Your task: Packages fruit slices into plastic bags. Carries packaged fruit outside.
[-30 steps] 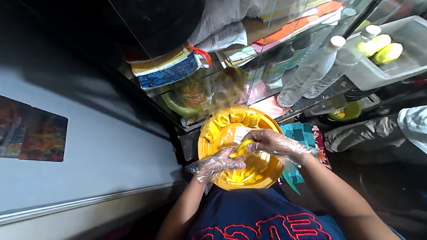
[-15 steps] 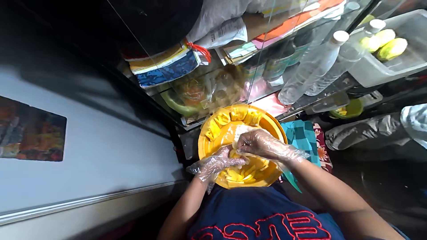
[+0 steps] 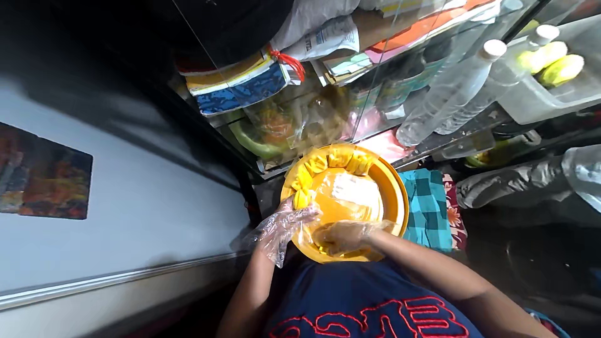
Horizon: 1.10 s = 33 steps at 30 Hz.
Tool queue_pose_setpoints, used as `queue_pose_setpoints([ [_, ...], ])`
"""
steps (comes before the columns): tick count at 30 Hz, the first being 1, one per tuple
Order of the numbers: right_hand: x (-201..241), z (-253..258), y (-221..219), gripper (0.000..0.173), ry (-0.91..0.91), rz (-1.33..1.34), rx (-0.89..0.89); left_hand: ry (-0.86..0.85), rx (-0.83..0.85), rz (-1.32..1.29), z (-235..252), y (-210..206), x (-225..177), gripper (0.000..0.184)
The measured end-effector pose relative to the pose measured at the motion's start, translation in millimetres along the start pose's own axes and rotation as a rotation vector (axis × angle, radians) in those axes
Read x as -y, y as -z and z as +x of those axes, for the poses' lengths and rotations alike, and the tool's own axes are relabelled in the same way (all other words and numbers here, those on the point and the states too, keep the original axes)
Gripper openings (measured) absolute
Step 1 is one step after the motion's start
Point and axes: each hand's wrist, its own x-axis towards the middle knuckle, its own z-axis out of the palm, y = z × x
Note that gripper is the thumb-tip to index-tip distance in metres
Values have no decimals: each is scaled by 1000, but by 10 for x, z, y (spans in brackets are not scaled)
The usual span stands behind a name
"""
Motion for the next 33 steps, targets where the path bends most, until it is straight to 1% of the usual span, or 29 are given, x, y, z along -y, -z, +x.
queue_pose_setpoints([
  [2, 17, 53, 26, 51, 33, -14, 55, 19, -16, 5, 5, -16, -13, 44],
  [4, -1, 81, 41, 54, 47, 30, 73, 40, -33, -6, 4, -51, -57, 46],
  [8, -64, 81, 5, 49, 51, 176, 53, 42, -13, 23, -14, -64, -89, 46],
  [11, -132, 31, -34, 47, 61, 285, 39, 39, 20, 33, 16, -40, -30, 46],
  [13, -177, -20, -17, 43, 50, 340, 2, 42, 52, 58, 61, -29, 10, 50],
  [15, -196, -135, 71, 39, -17, 416, -58, 48, 82, 128, 94, -23, 21, 58],
  [16, -204, -218, 136, 39, -72, 463, -90, 50, 102, 163, 102, -27, 16, 61],
  [17, -212, -311, 200, 38, -132, 520, -134, 53, 123, 185, 102, -46, -6, 60],
  [19, -205, -503, 291, 32, -231, 702, -282, 64, 195, 178, 112, -66, -21, 55],
  [20, -180, -596, 328, 29, -252, 807, -381, 75, 234, 157, 119, -77, -19, 52],
  [22, -162, -704, 355, 24, -214, 996, -612, 102, 294, 117, 141, -99, 4, 48],
  [23, -148, -725, 367, 23, -181, 1049, -717, 114, 315, 104, 159, -107, 30, 48],
  [25, -132, -698, 373, 22, -78, 1116, -907, 123, 359, 99, 179, -148, 38, 47],
  [26, -120, -666, 370, 22, -40, 1124, -974, 121, 383, 88, 177, -181, 24, 46],
  [28, -34, -609, 370, 21, -11, 1063, -1058, 104, 423, 74, 172, -247, -15, 47],
  [29, 26, -589, 372, 21, -12, 1005, -1071, 87, 442, 70, 168, -277, -39, 47],
  [31, 139, -549, 372, 18, 3, 904, -1068, 75, 458, 57, 166, -324, -69, 44],
  [33, 199, -536, 367, 18, 26, 827, -1026, 88, 425, 56, 121, -382, -130, 43],
])
